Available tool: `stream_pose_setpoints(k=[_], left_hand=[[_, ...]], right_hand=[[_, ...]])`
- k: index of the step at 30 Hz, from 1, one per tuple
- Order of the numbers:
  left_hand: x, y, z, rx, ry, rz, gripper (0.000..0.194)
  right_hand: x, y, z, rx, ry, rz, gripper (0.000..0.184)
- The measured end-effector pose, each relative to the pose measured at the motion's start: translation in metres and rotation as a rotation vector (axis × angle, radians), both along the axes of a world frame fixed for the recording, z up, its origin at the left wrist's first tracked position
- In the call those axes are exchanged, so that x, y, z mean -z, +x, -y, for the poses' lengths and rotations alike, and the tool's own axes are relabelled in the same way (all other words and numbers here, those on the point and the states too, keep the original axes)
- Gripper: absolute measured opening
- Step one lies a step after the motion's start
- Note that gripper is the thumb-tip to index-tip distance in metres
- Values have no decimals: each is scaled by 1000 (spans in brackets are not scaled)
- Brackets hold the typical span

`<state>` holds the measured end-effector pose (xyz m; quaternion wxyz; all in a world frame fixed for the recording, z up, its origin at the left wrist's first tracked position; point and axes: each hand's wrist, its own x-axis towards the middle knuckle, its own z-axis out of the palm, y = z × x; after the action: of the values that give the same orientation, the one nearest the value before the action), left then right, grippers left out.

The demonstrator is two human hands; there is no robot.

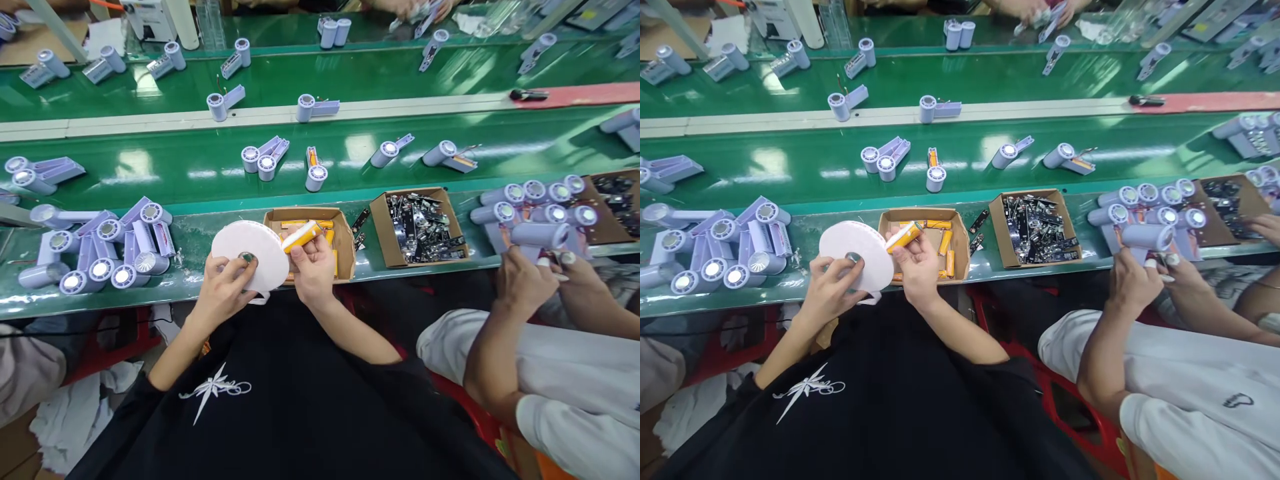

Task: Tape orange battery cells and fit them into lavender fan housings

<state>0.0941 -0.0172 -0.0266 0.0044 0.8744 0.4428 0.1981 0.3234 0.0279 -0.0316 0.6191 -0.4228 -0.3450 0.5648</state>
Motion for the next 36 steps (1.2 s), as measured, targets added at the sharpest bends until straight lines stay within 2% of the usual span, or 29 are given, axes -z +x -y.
stream_pose_setpoints(k=[2, 4, 5, 6, 7, 8, 10, 12, 13, 14, 16, 19, 22, 24, 25, 27, 29, 33, 36], left_hand=[[2, 10, 11, 78, -25, 51, 50], [6, 4, 17, 224, -98, 62, 51], [10, -6, 16, 248, -127, 56, 52], [16, -22, 12, 225, -147, 43, 54], [23, -40, 5, 142, -150, 29, 55], [31, -60, -3, 26, -146, 3, 56], [45, -95, -20, -170, -177, -38, 57], [50, -111, -32, -271, -182, -3, 58], [48, -108, -37, -278, -161, 35, 56], [43, -98, -44, -255, -134, 76, 54], [27, -58, -67, -151, -106, 125, 49], [4, 37, -132, 6, -222, 61, 53], [-6, 135, -215, -37, -289, -76, 67], [-7, 179, -265, -111, -255, -136, 72], [-5, 191, -286, -183, -222, -158, 71], [0, 195, -315, -318, -201, -230, 67], [8, 182, -330, -342, -221, -318, 60], [21, 146, -330, -155, -200, -391, 46], [23, 127, -322, -17, -184, -423, 43]], right_hand=[[-9, 7, -17, 105, 69, 11, 67], [-18, 39, -45, 191, 146, 64, 61], [-21, 59, -58, 254, 178, 73, 56], [-22, 79, -67, 304, 190, 78, 55], [-20, 96, -70, 318, 187, 87, 56], [-16, 109, -67, 312, 175, 80, 60], [0, 119, -43, 249, 132, 30, 69], [22, 117, -8, 161, 66, -63, 72], [33, 114, 10, 127, 30, -107, 71], [41, 112, 25, 109, 2, -144, 69], [50, 112, 44, 120, -18, -188, 65], [44, 120, 48, 171, 15, -199, 67], [25, 128, 42, 174, 65, -180, 70], [14, 131, 45, 187, 111, -165, 69], [11, 134, 51, 201, 131, -159, 68], [13, 142, 65, 227, 143, -156, 68], [22, 152, 82, 228, 97, -162, 71], [51, 169, 99, 191, -46, -198, 73], [64, 172, 92, 167, -72, -198, 71]])
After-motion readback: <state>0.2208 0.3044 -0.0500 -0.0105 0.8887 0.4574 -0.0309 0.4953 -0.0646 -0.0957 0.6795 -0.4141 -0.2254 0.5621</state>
